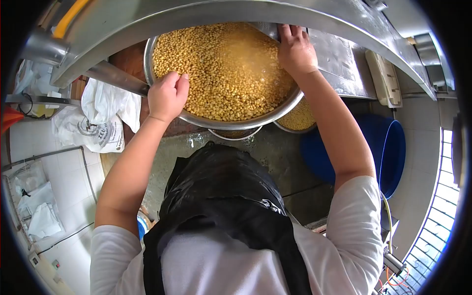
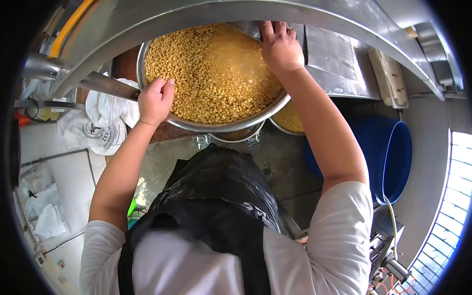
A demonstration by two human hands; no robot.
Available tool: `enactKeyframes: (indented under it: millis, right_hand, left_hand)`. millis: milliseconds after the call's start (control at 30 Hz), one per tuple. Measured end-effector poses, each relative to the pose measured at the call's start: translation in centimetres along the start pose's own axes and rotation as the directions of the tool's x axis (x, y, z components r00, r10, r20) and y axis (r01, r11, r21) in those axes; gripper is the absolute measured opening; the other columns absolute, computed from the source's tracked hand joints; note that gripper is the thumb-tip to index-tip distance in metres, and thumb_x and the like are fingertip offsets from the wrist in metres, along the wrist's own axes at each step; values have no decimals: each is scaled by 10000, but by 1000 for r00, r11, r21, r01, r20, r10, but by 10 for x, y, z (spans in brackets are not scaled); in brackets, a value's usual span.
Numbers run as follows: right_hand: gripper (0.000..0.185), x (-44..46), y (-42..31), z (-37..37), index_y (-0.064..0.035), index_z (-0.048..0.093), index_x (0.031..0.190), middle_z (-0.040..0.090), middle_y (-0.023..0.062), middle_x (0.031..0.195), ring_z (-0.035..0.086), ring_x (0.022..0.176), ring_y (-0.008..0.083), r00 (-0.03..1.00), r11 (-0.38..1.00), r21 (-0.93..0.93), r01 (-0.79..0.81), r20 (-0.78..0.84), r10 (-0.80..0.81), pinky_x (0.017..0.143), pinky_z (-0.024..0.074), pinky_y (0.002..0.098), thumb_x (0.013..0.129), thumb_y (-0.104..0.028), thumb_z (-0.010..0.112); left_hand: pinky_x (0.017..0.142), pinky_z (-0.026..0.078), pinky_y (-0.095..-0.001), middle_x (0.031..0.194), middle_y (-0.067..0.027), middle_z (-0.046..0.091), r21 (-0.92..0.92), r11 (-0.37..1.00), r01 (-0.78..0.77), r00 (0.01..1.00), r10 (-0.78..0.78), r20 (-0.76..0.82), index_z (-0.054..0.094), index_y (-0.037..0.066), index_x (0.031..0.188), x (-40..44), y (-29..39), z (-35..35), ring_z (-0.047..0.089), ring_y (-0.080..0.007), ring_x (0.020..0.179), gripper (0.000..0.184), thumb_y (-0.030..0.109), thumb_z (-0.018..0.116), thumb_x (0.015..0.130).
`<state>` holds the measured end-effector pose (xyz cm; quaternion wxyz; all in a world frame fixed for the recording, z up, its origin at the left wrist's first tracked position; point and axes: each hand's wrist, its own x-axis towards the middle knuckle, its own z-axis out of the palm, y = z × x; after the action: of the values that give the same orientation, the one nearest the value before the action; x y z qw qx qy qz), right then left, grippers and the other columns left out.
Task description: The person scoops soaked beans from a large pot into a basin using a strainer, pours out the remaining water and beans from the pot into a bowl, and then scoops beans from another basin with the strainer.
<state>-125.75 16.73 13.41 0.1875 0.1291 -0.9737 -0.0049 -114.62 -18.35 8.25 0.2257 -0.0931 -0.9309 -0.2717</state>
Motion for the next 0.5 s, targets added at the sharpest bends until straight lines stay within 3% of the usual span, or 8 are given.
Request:
enactKeyframes:
  millis: [100,233,267,300,367,400,433,500]
  right_hand:
    - [726,2,-12,5,-151,397,1600,421,279,1612,641,1220,524,971,962,187,-199,170,168,1063,539,560,904,-144,606]
    - [690,11,6,23,-132,476,1572,650,295,1380,642,1228,516,918,867,330,-372,269,292,1090,516,544,896,-184,610]
    - [716,16,10,26,-84,451,1585,696,286,1329,731,1127,430,874,868,258,-425,366,319,931,629,495,889,-124,615]
    - [716,13,5,25,-84,451,1585,696,286,1329,731,1127,430,876,871,257,-419,366,314,931,629,495,889,-124,615]
    - [627,0,-4,22,-43,504,1515,731,240,1258,784,912,356,678,496,473,-729,599,426,688,677,427,897,-88,601]
    - [489,-11,-4,44,-2,561,1399,727,207,1141,766,743,317,692,362,591,-721,576,436,518,655,369,913,-53,582]
    - [489,-12,-11,42,-2,561,1399,727,207,1141,766,743,317,694,368,590,-718,576,432,518,655,369,913,-53,582]
    - [350,-23,-31,38,73,584,1263,694,204,1025,743,711,361,466,-55,531,-846,783,412,541,685,426,930,-32,568]
  left_hand:
    - [584,494,-512,669,-139,612,-22,999,-23,999,23,-27,541,81,730,0,1,0,629,-378,632,342,230,716,982]
    - [573,487,-510,670,-130,611,-33,999,6,999,-7,-44,525,74,717,2,1,1,626,-367,628,360,231,726,971]
    - [574,487,-508,665,-127,608,-39,999,-6,999,4,-52,524,76,712,1,0,1,623,-367,624,360,228,726,969]
    - [574,487,-506,660,-124,605,-46,999,-17,998,14,-58,522,78,708,1,0,2,620,-367,619,360,224,725,966]
    - [576,488,-502,656,-120,603,-50,998,-38,997,35,-70,522,82,703,2,0,0,620,-365,616,358,221,727,961]
    - [578,490,-499,658,-118,606,-46,998,-40,997,37,-63,524,83,702,1,-1,1,623,-362,619,357,221,728,961]
    - [580,492,-497,659,-117,609,-41,998,-44,998,41,-56,527,84,701,1,-1,1,626,-358,622,356,221,728,960]
    - [572,452,-491,641,-127,574,-88,994,-65,994,57,-92,510,66,702,1,-1,2,575,-360,600,372,181,734,976]
